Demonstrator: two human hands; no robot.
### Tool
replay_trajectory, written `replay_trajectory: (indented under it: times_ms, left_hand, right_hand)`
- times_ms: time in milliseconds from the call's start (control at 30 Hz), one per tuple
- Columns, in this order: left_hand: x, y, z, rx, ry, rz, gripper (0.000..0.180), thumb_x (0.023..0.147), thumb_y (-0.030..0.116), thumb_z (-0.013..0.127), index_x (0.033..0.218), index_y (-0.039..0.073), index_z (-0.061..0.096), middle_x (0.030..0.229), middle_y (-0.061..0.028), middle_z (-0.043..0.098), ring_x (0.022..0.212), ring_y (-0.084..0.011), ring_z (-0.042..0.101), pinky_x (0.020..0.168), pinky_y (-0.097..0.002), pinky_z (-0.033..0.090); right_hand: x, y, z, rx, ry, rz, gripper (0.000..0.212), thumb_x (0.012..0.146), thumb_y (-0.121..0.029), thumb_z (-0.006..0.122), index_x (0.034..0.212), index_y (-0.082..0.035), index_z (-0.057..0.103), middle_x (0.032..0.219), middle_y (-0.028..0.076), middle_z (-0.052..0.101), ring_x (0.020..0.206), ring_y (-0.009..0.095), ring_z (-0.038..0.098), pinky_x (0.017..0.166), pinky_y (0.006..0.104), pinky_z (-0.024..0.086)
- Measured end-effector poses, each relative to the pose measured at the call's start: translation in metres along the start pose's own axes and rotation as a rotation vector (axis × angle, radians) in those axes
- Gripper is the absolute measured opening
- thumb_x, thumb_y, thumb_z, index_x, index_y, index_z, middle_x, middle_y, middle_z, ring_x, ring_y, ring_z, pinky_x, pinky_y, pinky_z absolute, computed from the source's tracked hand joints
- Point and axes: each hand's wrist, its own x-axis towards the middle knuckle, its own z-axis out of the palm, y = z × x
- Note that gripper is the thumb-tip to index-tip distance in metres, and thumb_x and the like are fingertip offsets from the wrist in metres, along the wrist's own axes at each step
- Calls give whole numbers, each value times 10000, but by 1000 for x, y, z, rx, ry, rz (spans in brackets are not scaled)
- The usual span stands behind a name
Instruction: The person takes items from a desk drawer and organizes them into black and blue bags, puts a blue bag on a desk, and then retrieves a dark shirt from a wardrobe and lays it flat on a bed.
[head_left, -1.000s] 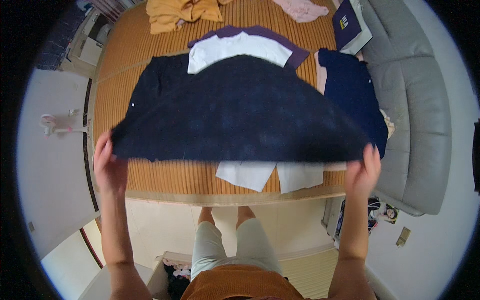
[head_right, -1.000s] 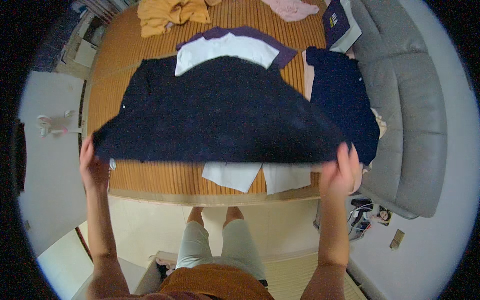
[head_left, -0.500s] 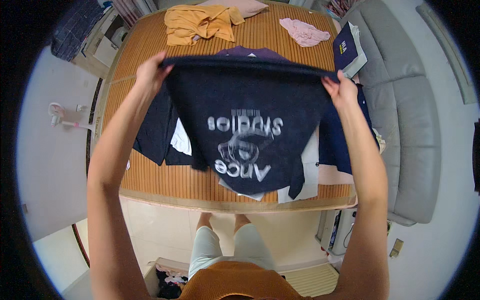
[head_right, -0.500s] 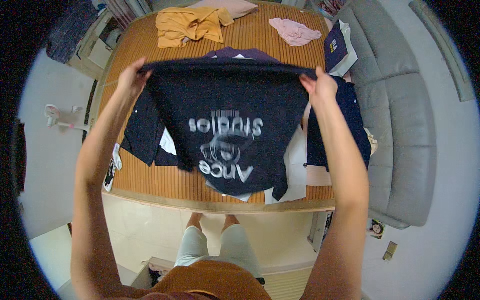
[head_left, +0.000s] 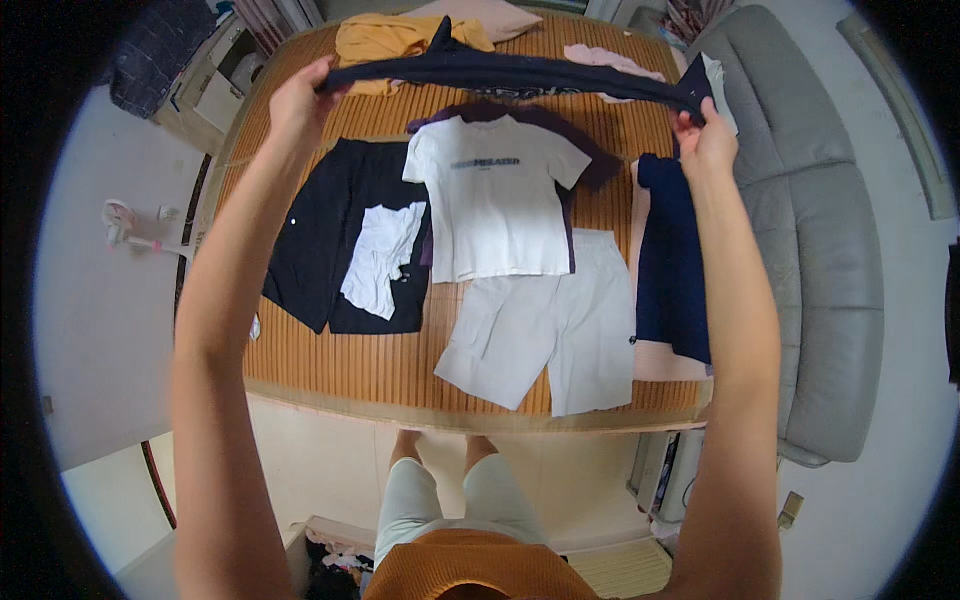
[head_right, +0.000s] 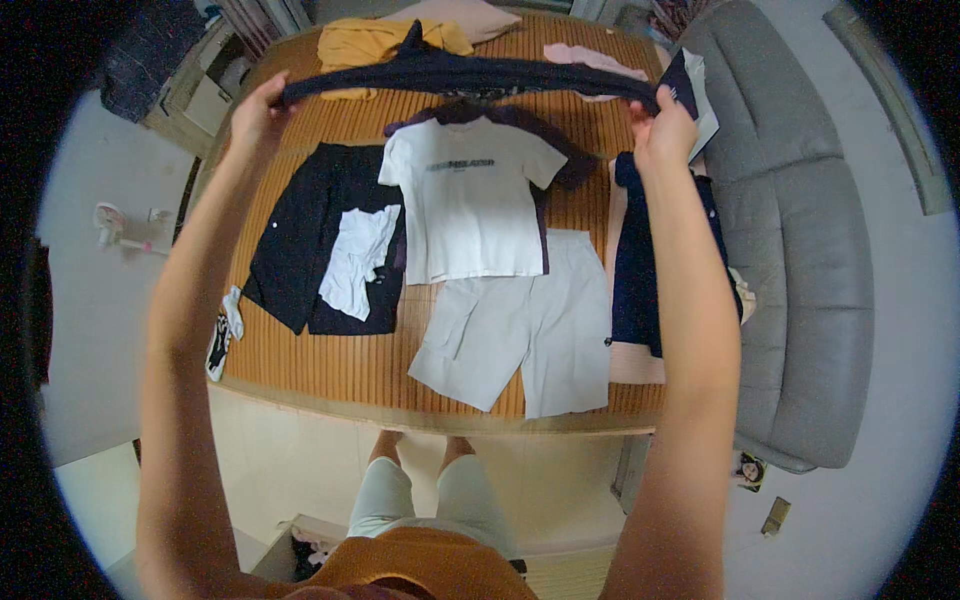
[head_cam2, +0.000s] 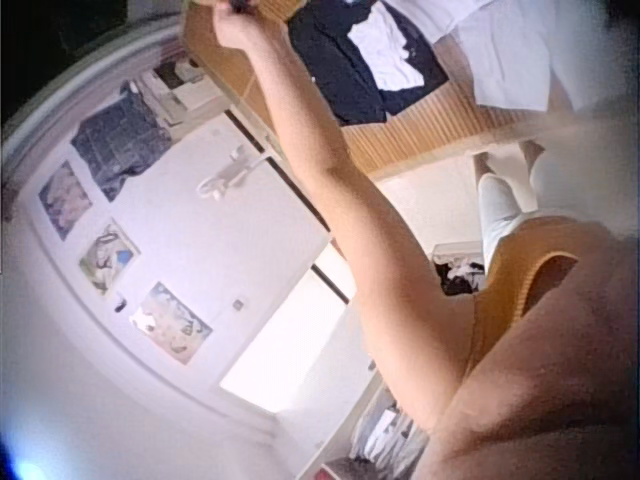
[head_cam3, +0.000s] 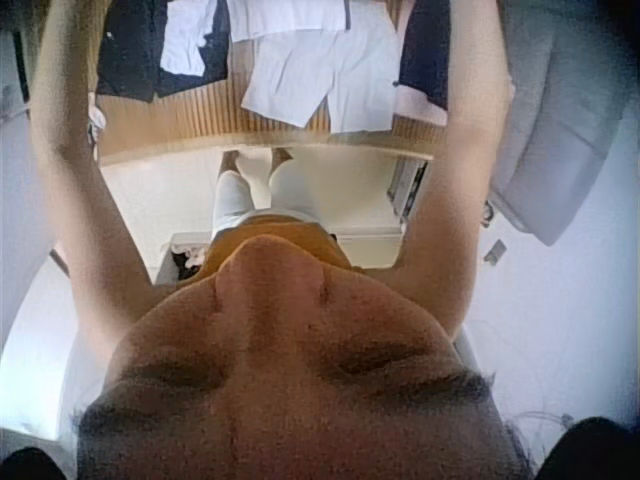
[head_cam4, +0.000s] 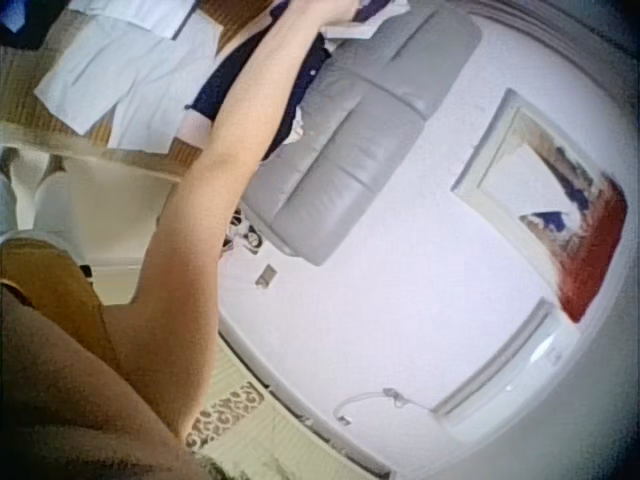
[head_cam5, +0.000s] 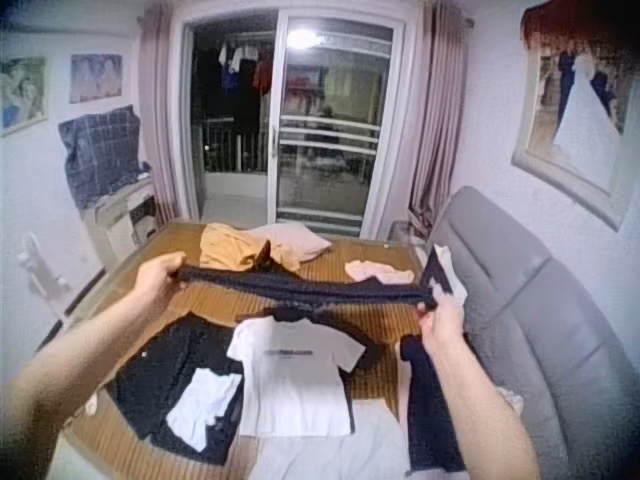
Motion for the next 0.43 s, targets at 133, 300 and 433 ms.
replay_trajectory:
  times_ms: [133,300,433]
  left_hand:
    - [-26,-109,-19,59,80,-158,228,907,99,479,1059,-16,603,1015,-106,602,828,-190,605,666,-311,557]
    - [-65,-258,-60,216,165,-252,172,873,72,544,1002,3,637,898,-75,624,748,-166,604,629,-339,555]
    - [-132,-364,-122,426,99,-456,134,850,94,561,909,6,644,710,-59,611,546,-140,571,486,-268,471]
  right_hand:
    - [-19,87,-65,-24,168,173,125,916,-133,503,948,-15,477,795,90,513,560,170,485,552,333,526]
    - [-45,194,-148,-212,411,365,188,914,-152,498,1024,0,494,727,98,499,542,190,496,526,377,525]
    - [-79,266,-217,-472,465,486,154,880,-148,513,908,-11,576,658,132,532,543,215,537,514,356,490]
